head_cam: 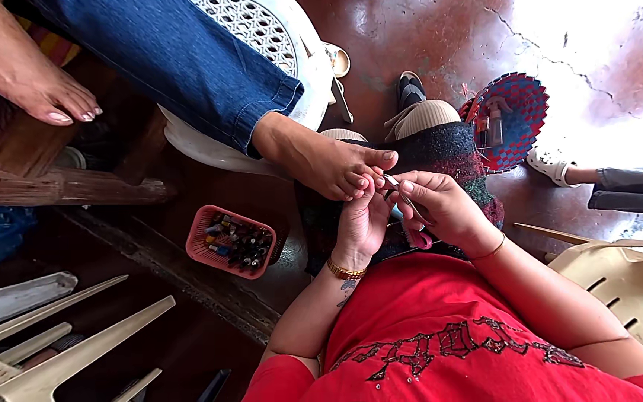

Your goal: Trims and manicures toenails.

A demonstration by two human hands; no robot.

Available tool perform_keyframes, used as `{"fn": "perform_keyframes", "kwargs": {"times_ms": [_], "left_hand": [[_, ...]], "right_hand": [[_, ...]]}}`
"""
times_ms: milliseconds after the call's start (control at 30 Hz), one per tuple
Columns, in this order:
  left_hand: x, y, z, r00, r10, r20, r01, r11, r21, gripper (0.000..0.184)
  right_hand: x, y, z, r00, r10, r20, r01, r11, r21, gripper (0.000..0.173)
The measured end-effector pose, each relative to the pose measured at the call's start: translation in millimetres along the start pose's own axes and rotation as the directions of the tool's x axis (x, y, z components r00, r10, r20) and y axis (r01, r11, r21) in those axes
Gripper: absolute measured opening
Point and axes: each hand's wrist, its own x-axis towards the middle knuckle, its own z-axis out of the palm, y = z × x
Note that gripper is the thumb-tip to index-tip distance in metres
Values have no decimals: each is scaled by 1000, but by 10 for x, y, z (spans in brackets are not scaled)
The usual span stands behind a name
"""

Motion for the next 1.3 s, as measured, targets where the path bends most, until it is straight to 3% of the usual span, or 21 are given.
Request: {"fn": "perform_keyframes", "kwargs": {"times_ms": [100,233,433,467,533,600,700,833,1067,1300], "left_hand": [[3,-2,-11,1000,10,19,-9,1000,-23,17],[-6,-5,-10,999,13,31,-12,999,-34,17],[-2,-3,-35,999,-6,44,8,999,-50,18],[1,-2,-49,998,-11,56,14,999,-49,17],[10,-2,-59,998,-14,62,16,1000,-23,16],[17,1,-53,998,-14,68,15,1000,-10,18],[27,-13,-85,997,-8,75,10,1000,-23,17],[25,-17,-119,998,-13,64,15,999,-31,15],[25,-12,-126,994,-50,97,56,997,-56,15],[30,-13,-119,994,-56,92,63,995,-79,14]], "right_hand": [[11,2,-50,999,0,52,-1,1000,16,24],[0,-11,-129,981,-140,134,166,964,-208,23],[16,-95,-129,876,-409,255,479,681,-554,21],[12,-110,-119,882,-401,248,468,679,-566,21],[-17,-134,-73,934,-318,163,356,781,-514,21],[-38,-143,-43,978,-187,90,207,901,-381,22],[-33,-142,-36,997,-66,50,76,970,-231,24],[-21,-126,-44,998,-43,50,51,983,-175,23],[-37,-124,-133,990,-74,121,104,959,-264,24],[-48,-61,-113,996,-10,92,20,994,-112,26]]}}
